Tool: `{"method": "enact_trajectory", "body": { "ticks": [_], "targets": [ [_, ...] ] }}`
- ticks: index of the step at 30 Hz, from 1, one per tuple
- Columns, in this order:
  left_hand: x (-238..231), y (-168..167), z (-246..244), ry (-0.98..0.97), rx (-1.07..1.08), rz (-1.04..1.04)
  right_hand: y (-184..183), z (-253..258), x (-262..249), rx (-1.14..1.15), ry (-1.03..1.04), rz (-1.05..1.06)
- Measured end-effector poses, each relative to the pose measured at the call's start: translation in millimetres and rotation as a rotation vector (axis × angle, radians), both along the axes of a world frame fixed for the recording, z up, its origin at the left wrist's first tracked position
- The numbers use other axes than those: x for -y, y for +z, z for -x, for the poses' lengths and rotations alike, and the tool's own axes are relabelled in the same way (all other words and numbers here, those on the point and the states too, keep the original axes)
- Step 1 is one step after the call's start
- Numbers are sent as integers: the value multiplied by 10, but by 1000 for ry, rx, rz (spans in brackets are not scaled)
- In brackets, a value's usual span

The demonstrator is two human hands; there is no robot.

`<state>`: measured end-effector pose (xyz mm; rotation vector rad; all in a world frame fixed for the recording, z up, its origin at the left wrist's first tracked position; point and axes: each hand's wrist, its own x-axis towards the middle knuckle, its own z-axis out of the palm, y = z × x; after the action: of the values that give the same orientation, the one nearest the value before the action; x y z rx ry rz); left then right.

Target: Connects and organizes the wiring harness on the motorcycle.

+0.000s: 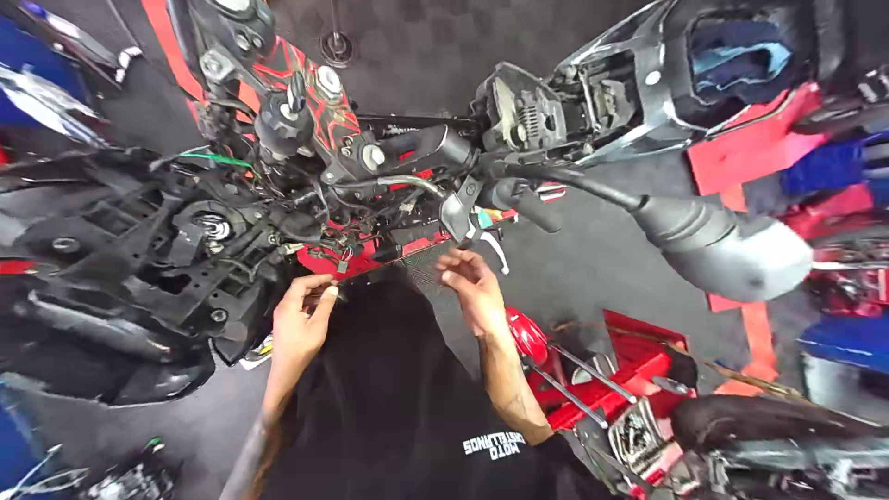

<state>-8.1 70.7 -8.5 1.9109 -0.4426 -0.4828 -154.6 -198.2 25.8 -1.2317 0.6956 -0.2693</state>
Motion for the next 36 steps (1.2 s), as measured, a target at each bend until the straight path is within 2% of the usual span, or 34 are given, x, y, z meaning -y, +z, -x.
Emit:
{"method": "enact_trajectory", "body": {
  "ticks": [3,6,10,13,16,20,21,26,29,36],
  "targets": [
    [49,15,25,13,-87,15,101,-25,44,188,-129,-207],
    [145,18,-79,12,-252,80,180,-171,-47,283,-260,-358],
    [289,9,-192,-2,-463,206,245,-220,-65,240,-363,-373],
    [379,-19,-287,45,-538,225,220,-214,-52,266,-393,-410],
    [385,-58,-314,52,-560,181,229,-115,-76,300,-345,-471],
    [406,-83,-334,35,-542,160,299,-29,-268,273,53,-402],
    [406,-78,-323,37,-531,140,278,-62,-382,250,82,-347],
    [440,-52,-282,40,-470,87,-334,-547,-786,73,14,-54],
    [431,-28,-258,54,-434,59,-506,-792,-911,70,-38,-70],
    [350,8,-233,45,-270,2,-528,-932,-1017,42,-107,-187]
  ]
}}
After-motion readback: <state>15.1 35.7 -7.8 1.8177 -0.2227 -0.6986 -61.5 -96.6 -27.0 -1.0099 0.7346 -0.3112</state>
